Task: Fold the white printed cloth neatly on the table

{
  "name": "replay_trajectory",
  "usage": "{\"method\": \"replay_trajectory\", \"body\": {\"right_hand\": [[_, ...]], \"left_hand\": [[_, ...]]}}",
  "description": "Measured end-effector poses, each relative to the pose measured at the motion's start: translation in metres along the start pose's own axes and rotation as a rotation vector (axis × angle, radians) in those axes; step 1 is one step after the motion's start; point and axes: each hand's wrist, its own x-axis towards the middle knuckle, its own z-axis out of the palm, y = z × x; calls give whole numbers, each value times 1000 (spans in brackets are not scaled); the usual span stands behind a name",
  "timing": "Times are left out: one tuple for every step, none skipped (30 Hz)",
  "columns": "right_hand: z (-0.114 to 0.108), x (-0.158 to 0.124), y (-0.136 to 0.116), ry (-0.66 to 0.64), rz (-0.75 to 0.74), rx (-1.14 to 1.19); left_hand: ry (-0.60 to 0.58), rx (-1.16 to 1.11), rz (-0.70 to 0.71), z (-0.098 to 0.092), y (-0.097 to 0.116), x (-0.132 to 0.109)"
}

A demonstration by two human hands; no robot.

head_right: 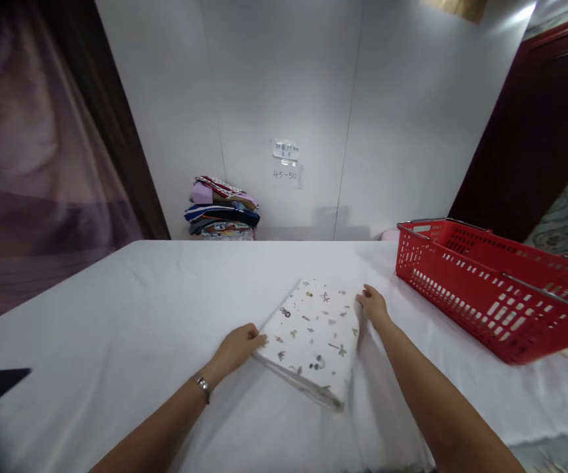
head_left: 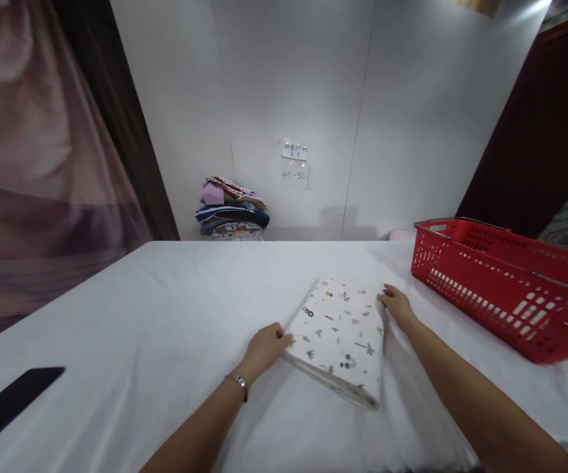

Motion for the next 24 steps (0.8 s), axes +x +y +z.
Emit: {"method": "replay_trajectory", "body": {"right_hand": [[4, 4, -3, 2, -33, -25], [9, 4, -6, -3, -66, -38], [13, -1, -10, -15, -107, -50], [17, -9, -14, -33, -162, -75], [21, -20, -19, -63, -225, -107], [23, -35, -25, -107, -298, -152], [25, -51, -31, -173, -370, -206], [25, -68, -38, -257, -417, -240], [25, -85, -46, -348, -445, -265], [25, -101, -55, -436, -467, -284], [24, -115, -63, -525, -486, -295], [22, -127, -71, -607, -495, -304], [21, -136, -78, -691, -510, -310], [20, -142, -83, -779, -531, -313], [20, -146, -88, -855, -551, -318], [19, -148, -91, -911, -568, -323], [19, -148, -93, -944, -579, -330], [20, -148, -95, -954, -587, -337], [20, -149, -96, -953, -597, -340], [22, -150, -97, -955, -611, -340], [23, -151, -97, -966, -632, -338], [25, -154, -98, -983, -655, -339], [27, -158, -99, -998, -677, -345], [28, -162, -99, -1006, -692, -355]], "left_hand": [[-2, 8, 8, 3, 3, -4], [1, 11, 12, 5, 5, -8], [6, 6, 15, 6, 6, -10], [10, -4, 18, 7, 6, -12], [10, -17, 23, 7, 6, -12], [10, -22, 27, 6, 5, -12], [9, -15, 30, 6, 5, -11], [9, 3, 31, 5, 6, -10], [9, 26, 31, 5, 7, -8], [11, 50, 31, 4, 9, -6], [12, 69, 36, 4, 12, -4], [15, 83, 45, 4, 15, -1], [16, 92, 58, 3, 18, 1], [19, 101, 73, 2, 22, 4], [24, 108, 87, 1, 25, 6], [26, 114, 100, 0, 28, 9], [24, 117, 109, -2, 30, 11], [22, 118, 115, -5, 31, 14], [16, 119, 119, -7, 33, 17], [10, 120, 119, -8, 34, 19], [7, 123, 120, -9, 35, 22], [11, 127, 123, -8, 36, 25], [21, 132, 128, -7, 37, 27], [33, 137, 135, -4, 39, 29]]}}
